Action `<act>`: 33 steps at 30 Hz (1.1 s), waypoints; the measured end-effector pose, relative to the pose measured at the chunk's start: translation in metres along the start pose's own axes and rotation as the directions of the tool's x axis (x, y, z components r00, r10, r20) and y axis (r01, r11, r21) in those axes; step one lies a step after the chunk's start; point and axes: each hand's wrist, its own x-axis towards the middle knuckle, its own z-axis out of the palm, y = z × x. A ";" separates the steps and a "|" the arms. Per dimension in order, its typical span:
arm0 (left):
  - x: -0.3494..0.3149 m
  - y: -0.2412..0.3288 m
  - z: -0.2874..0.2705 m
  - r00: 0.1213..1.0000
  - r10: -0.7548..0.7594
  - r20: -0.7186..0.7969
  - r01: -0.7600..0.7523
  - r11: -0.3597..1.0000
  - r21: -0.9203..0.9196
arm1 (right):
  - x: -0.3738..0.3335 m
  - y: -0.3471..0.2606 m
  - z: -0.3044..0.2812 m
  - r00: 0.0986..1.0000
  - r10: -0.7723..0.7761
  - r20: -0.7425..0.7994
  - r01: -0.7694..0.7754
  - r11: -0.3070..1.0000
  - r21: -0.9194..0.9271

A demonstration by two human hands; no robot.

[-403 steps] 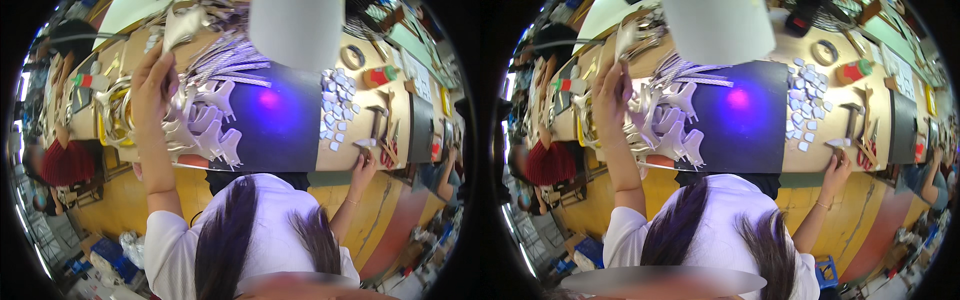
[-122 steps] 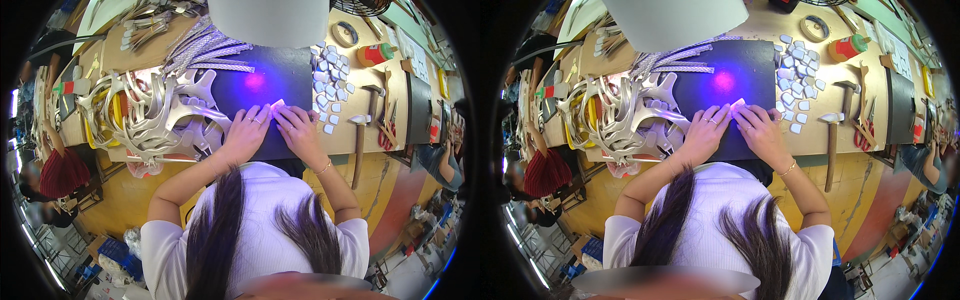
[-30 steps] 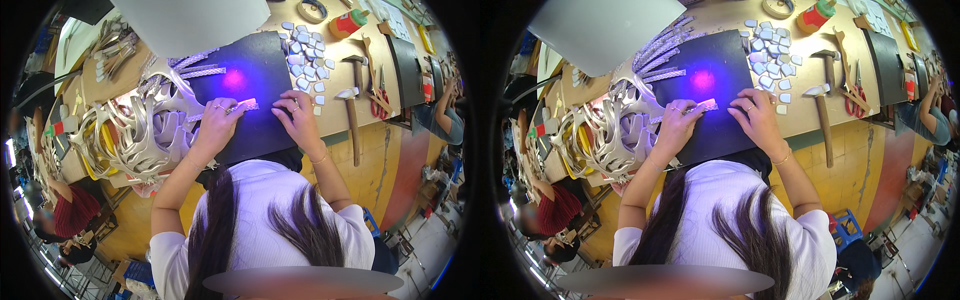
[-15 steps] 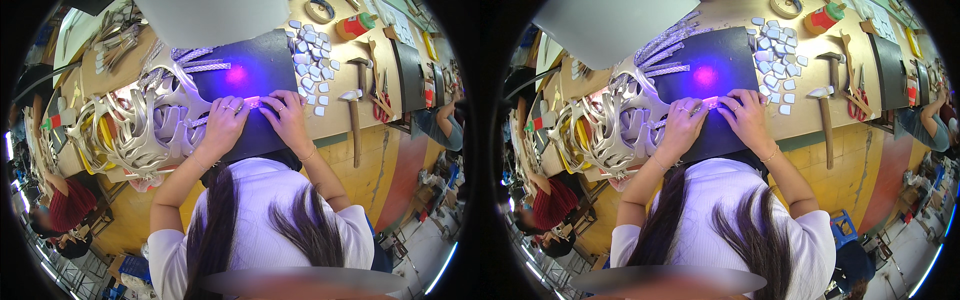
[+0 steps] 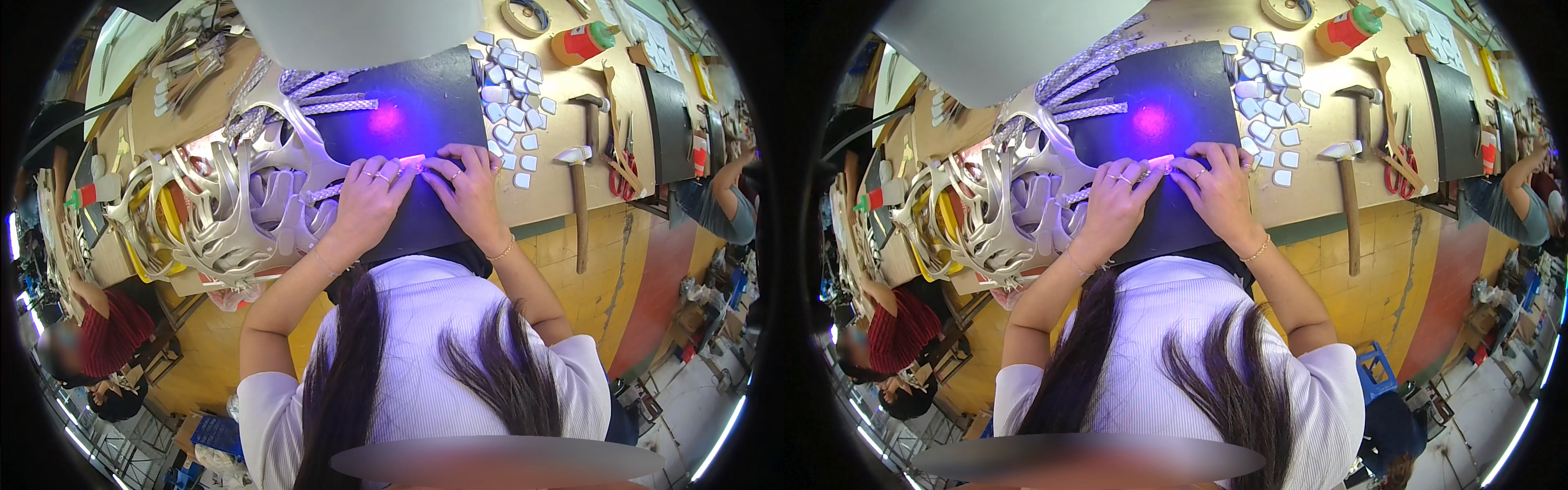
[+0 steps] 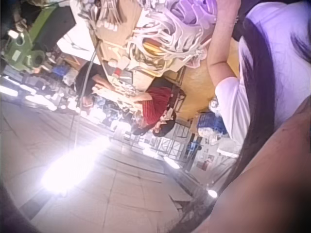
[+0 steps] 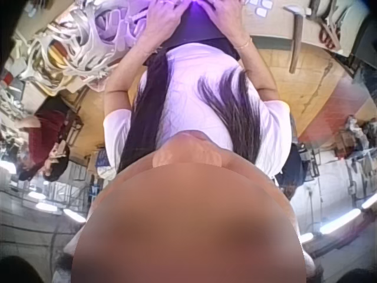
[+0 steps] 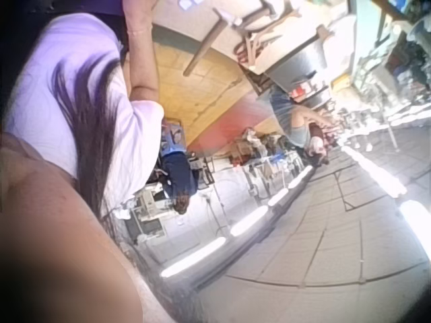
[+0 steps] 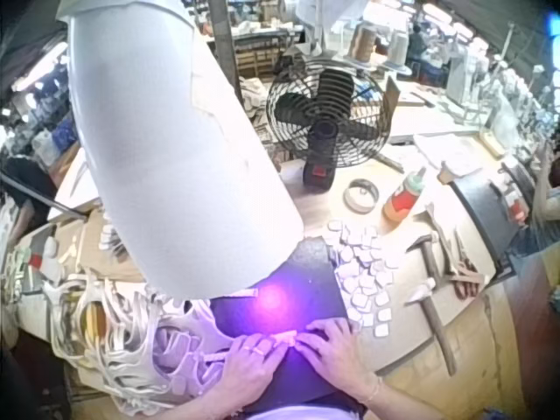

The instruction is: The person assembles small white plastic pieces onto a larger white plastic frame. She applies glue to the frame, places the pieces, and uses a hammer to secure them. She also uses scissors to trim excess material from the pieces.

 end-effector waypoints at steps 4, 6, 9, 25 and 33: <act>0.001 0.001 -0.002 0.999 -0.011 0.031 0.010 1.000 0.028 | 0.000 0.000 0.000 1.000 0.001 0.002 -0.001 1.000 -0.002; 0.002 0.002 -0.003 0.999 -0.025 0.048 0.024 0.999 0.027 | -0.001 0.001 0.000 1.000 0.000 0.000 0.000 1.000 0.001; 0.004 0.003 -0.003 0.998 0.004 0.061 -0.007 0.999 0.048 | 0.000 0.001 0.000 1.000 -0.007 -0.006 0.007 1.000 0.018; 0.006 0.005 -0.002 0.996 0.052 0.076 -0.059 0.994 0.092 | -0.001 0.002 -0.001 1.000 -0.007 -0.012 0.008 0.999 0.046; 0.005 0.005 -0.002 0.993 0.025 0.119 -0.033 0.997 0.071 | -0.001 0.002 0.000 1.000 0.008 -0.003 -0.008 0.999 0.037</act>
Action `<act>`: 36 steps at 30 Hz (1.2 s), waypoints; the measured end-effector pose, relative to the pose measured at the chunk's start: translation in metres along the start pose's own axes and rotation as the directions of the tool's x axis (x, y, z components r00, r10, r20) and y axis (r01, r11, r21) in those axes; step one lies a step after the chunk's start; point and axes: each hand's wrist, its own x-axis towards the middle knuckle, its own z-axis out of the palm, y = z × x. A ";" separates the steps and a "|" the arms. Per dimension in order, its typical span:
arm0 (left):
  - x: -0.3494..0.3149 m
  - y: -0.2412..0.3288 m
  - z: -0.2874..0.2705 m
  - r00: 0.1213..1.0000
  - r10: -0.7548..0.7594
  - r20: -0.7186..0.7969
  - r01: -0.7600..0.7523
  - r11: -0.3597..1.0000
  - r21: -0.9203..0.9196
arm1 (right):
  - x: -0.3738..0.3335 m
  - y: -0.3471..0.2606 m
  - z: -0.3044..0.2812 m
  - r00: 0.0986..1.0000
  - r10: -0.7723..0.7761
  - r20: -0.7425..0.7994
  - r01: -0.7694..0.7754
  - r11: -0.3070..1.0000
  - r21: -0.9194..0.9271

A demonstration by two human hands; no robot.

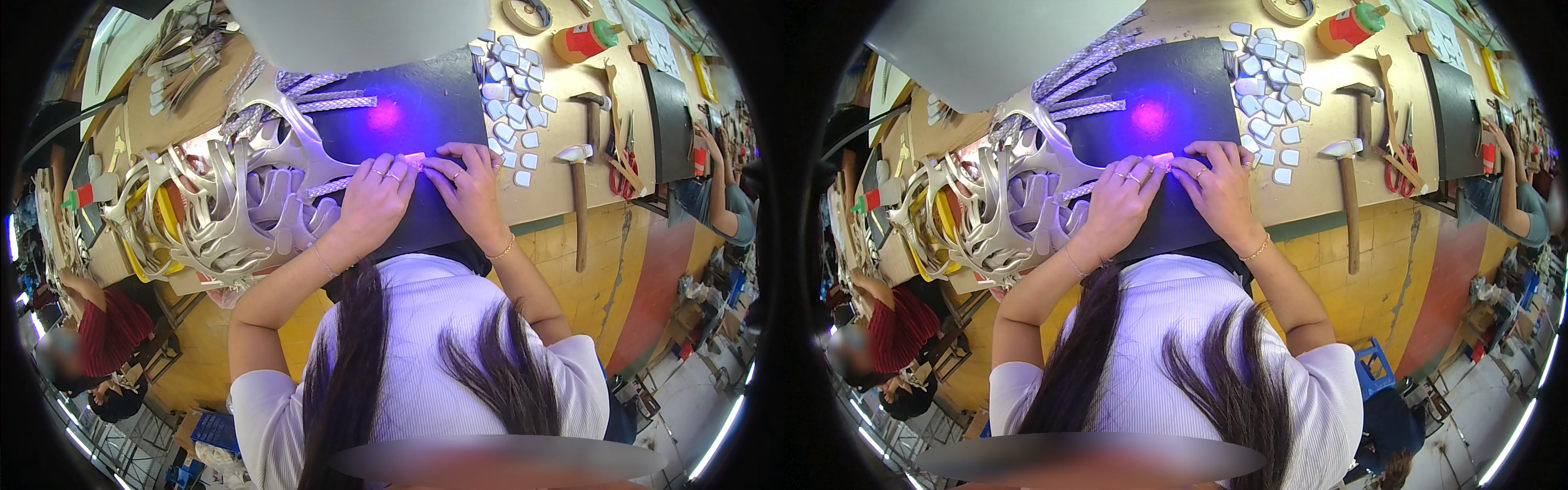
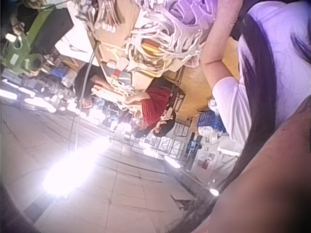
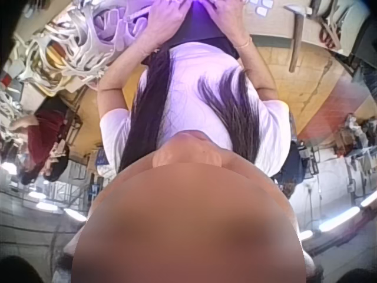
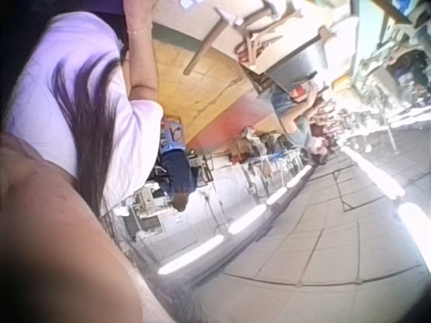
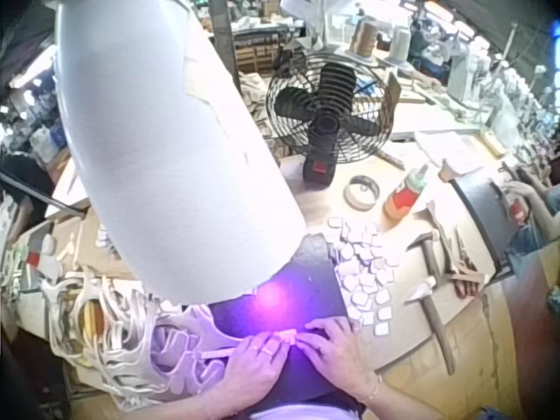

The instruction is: The person assembles small white plastic pieces onto a larger white plastic frame. She applies glue to the frame, places the pieces, and uses a hammer to secure them. She also uses scissors to trim excess material from the pieces.

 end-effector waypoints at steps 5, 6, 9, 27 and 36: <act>0.001 -0.002 0.005 0.996 -0.036 -0.086 0.028 0.996 -0.087 | 0.000 0.000 -0.001 1.000 0.001 0.008 -0.001 1.000 -0.018; 0.001 -0.002 0.006 0.993 -0.045 -0.111 0.033 0.993 -0.109 | 0.000 0.000 0.000 1.000 0.002 0.004 -0.002 1.000 -0.017; 0.002 -0.002 0.011 0.984 -0.074 -0.160 0.051 0.988 -0.146 | 0.001 0.000 0.000 1.000 0.005 -0.008 -0.005 1.000 0.001; 0.002 -0.004 0.013 0.978 -0.061 -0.197 0.043 0.995 -0.095 | 0.001 0.001 0.003 0.999 0.006 -0.036 -0.005 1.000 0.028; 0.003 0.000 0.011 0.978 -0.087 -0.188 0.072 0.994 -0.087 | 0.001 0.000 0.002 0.999 0.021 -0.035 -0.020 1.000 0.021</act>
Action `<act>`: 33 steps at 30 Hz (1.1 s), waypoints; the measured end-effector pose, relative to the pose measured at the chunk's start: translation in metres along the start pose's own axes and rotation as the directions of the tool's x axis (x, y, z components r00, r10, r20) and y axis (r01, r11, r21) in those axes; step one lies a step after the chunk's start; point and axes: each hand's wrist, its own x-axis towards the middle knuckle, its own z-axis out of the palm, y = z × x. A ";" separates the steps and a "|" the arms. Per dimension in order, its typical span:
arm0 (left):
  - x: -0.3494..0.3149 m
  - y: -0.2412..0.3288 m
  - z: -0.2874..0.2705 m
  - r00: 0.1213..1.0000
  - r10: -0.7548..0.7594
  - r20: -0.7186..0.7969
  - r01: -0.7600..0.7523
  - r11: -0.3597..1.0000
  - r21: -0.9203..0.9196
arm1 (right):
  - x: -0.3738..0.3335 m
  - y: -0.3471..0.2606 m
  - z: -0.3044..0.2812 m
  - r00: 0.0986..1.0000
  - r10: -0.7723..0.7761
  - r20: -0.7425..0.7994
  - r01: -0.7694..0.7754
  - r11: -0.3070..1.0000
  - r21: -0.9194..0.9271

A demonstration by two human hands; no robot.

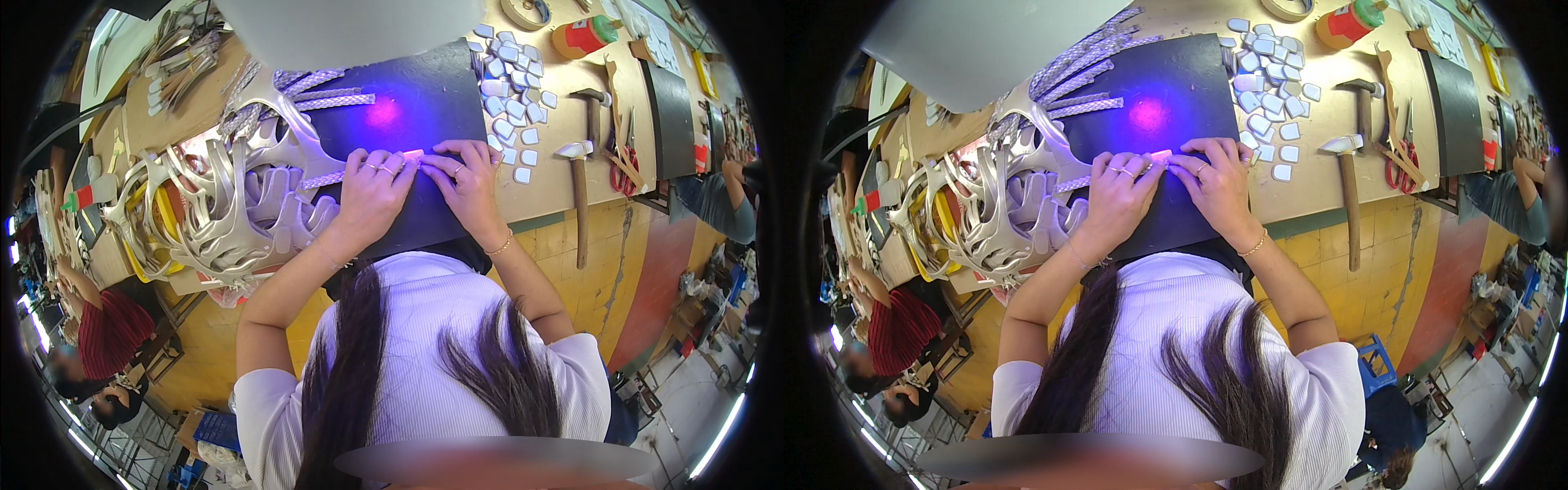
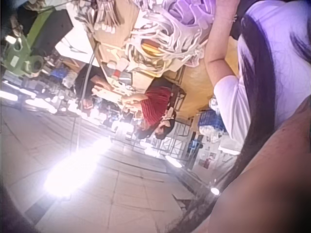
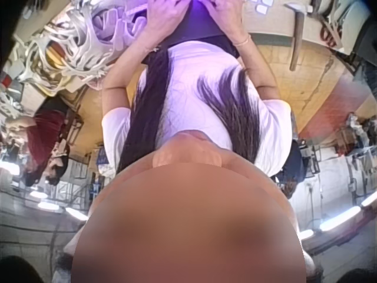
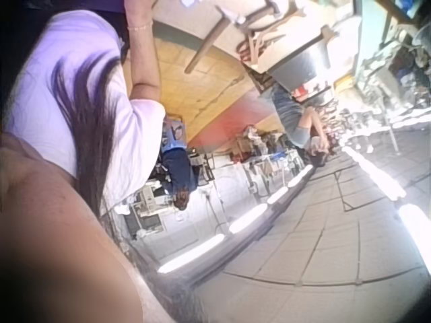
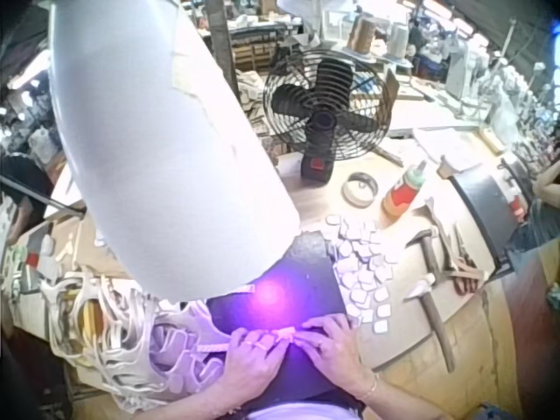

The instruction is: The person assembles small white plastic pieces onto a larger white plastic frame. She applies glue to the frame, places the pieces, and uses a hammer to secure them. She also uses scissors to trim excess material from the pieces.

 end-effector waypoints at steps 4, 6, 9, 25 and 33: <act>0.001 0.003 0.001 1.000 0.006 0.011 -0.007 0.998 0.059 | -0.001 0.002 0.000 0.996 0.079 -0.039 -0.075 0.993 0.090; 0.001 0.003 0.002 1.000 0.017 -0.001 -0.017 0.997 0.070 | -0.002 0.002 0.000 0.994 0.095 -0.049 -0.088 0.989 0.117; 0.001 0.004 0.002 1.000 0.013 0.002 -0.013 0.998 0.065 | -0.004 0.002 -0.001 0.995 0.091 -0.031 -0.087 0.990 0.112; 0.004 0.005 -0.001 0.999 -0.003 0.043 0.001 0.999 0.035 | 0.026 0.074 -0.060 0.992 -0.058 0.113 0.100 0.904 -0.415; 0.003 0.005 0.000 0.999 -0.007 0.042 0.005 0.999 0.034 | 0.044 0.074 -0.075 0.958 -0.114 0.264 0.246 0.803 -0.543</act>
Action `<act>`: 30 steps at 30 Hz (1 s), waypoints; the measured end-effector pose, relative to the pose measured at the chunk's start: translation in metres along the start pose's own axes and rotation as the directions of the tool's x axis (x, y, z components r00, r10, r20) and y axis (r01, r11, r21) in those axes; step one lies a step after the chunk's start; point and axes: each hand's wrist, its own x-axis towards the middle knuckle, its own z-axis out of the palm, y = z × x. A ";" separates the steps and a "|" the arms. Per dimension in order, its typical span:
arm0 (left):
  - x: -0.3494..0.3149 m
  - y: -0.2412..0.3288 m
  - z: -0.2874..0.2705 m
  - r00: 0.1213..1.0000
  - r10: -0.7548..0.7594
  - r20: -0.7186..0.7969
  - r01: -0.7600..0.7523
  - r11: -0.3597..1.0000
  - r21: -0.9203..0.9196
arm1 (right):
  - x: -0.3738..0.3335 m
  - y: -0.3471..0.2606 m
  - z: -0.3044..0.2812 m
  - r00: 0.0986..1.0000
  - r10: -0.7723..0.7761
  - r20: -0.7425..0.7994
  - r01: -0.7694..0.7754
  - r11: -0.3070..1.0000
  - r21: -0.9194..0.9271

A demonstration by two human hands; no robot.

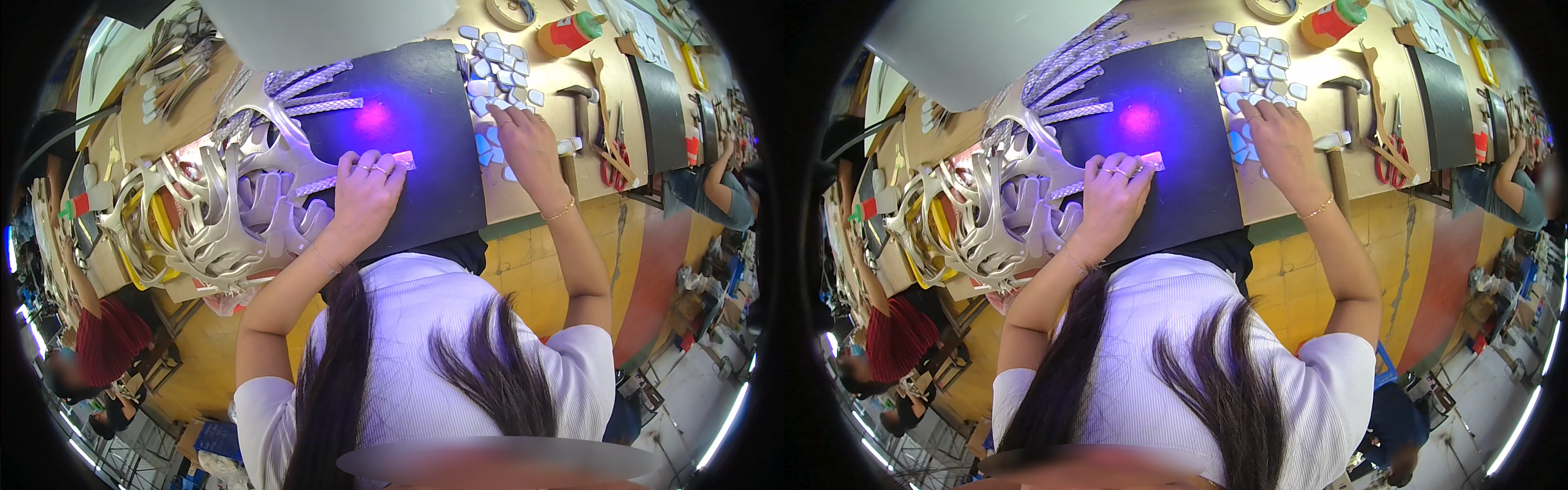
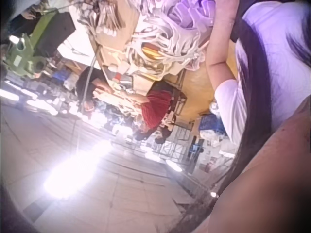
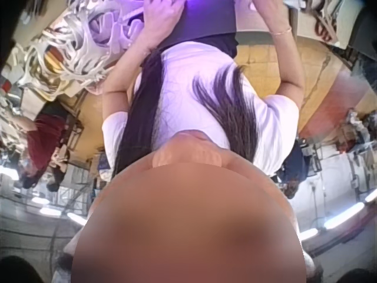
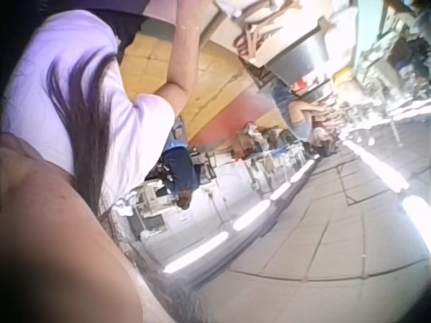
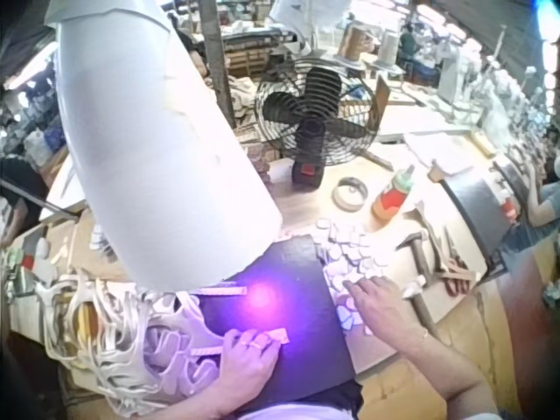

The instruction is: The person assembles small white plastic pieces onto a larger white plastic frame. She applies glue to the frame, places the pieces, and uses a hammer to secure them. She also uses scissors to trim excess material from the pieces.

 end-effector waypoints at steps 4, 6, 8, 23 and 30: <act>0.000 0.000 0.001 0.999 -0.016 -0.040 0.016 1.000 0.006 | -0.006 -0.008 -0.016 0.962 0.270 -0.042 -0.242 0.915 0.323; 0.000 -0.001 0.002 0.999 -0.016 -0.043 0.016 1.000 0.013 | -0.011 -0.020 -0.017 0.896 0.444 -0.024 -0.326 0.692 0.644; -0.001 -0.002 0.002 0.999 -0.015 -0.044 0.015 1.000 0.005 | -0.013 -0.042 -0.008 0.790 0.558 0.255 -0.441 0.228 0.868; -0.001 -0.003 0.001 0.999 -0.012 -0.042 0.012 1.000 -0.009 | 0.018 -0.079 0.012 0.750 0.218 0.624 -0.640 0.002 0.768; -0.002 -0.004 0.003 0.999 -0.011 -0.031 0.011 1.000 0.001 | 0.015 -0.082 0.011 0.759 0.236 0.607 -0.638 0.084 0.765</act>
